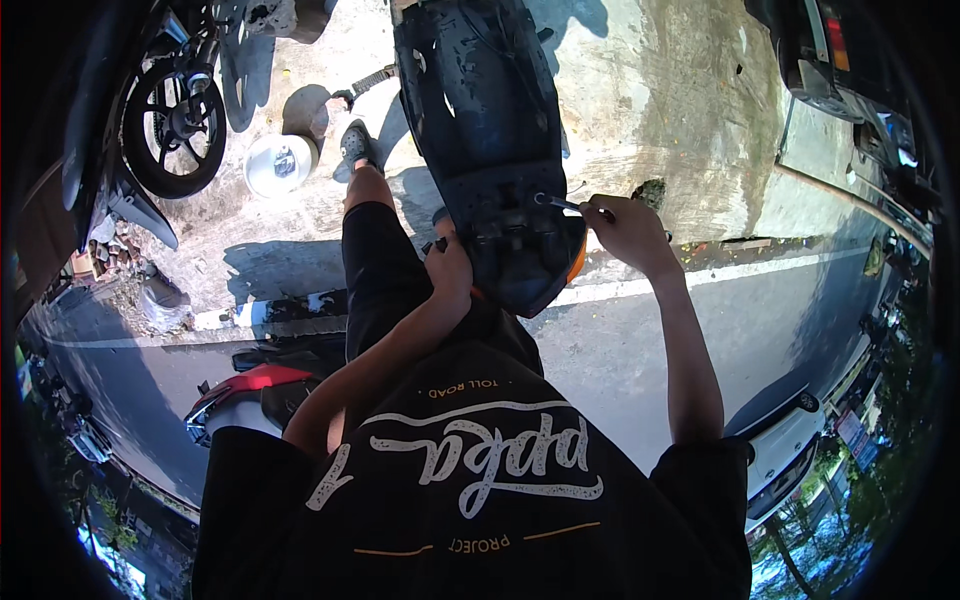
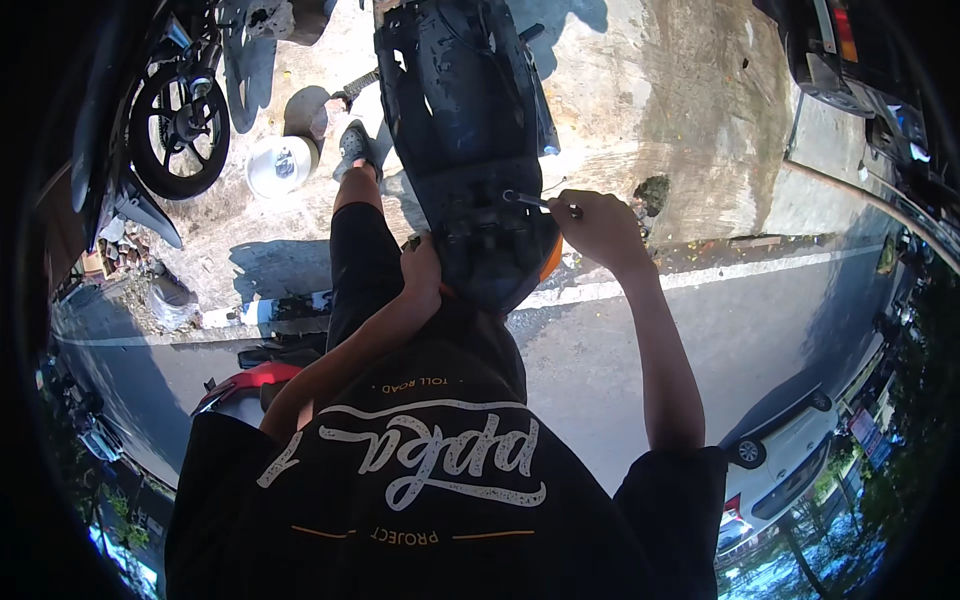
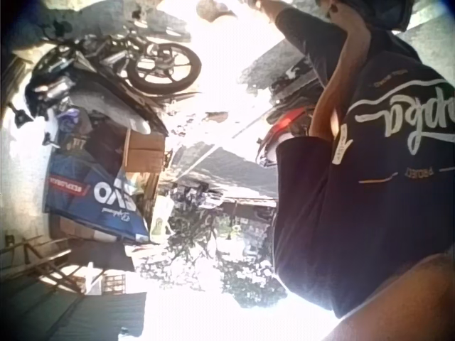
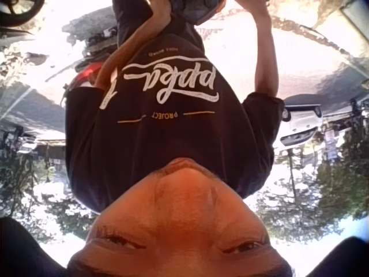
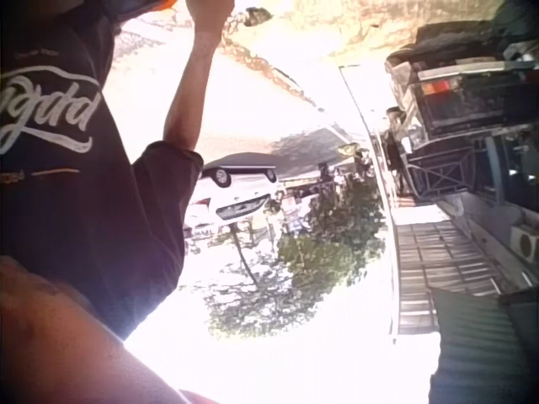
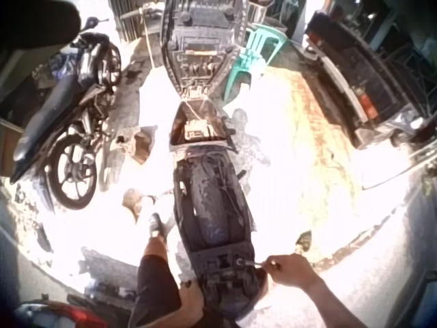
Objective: The recorder is repairing the rear section of a motorcycle using a wrench.
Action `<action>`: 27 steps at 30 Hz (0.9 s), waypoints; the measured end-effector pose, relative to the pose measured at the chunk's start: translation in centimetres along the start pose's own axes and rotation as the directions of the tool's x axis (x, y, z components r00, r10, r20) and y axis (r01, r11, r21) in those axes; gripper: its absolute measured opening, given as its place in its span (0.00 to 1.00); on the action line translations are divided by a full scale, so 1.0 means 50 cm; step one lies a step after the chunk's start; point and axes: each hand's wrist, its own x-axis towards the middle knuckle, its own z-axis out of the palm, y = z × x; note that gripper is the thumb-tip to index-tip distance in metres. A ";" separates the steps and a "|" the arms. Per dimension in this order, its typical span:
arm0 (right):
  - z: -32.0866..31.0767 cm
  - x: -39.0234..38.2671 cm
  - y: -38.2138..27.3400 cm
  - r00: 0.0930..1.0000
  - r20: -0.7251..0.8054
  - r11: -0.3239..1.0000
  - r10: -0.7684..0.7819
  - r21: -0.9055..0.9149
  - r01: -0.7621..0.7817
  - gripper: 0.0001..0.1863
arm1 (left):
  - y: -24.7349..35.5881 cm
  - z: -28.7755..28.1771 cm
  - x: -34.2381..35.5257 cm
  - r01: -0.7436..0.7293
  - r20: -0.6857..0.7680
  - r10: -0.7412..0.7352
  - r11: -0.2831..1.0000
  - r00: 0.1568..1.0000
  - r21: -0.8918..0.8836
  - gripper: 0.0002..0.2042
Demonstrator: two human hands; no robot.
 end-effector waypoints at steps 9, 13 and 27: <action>0.011 0.148 -0.091 0.905 0.081 0.870 -0.417 -0.255 0.423 0.20 | -0.055 0.008 0.037 -0.134 -0.114 0.132 0.991 0.985 -0.011 0.20; 0.019 0.162 -0.109 0.904 0.088 0.907 -0.418 -0.027 0.421 0.15 | -0.025 0.007 0.005 -0.146 -0.120 0.159 0.983 0.980 0.110 0.21; 0.079 0.175 -0.163 0.886 0.214 0.902 -0.411 -0.048 0.429 0.13 | -0.088 0.005 0.059 -0.108 -0.101 0.119 0.989 0.988 0.105 0.23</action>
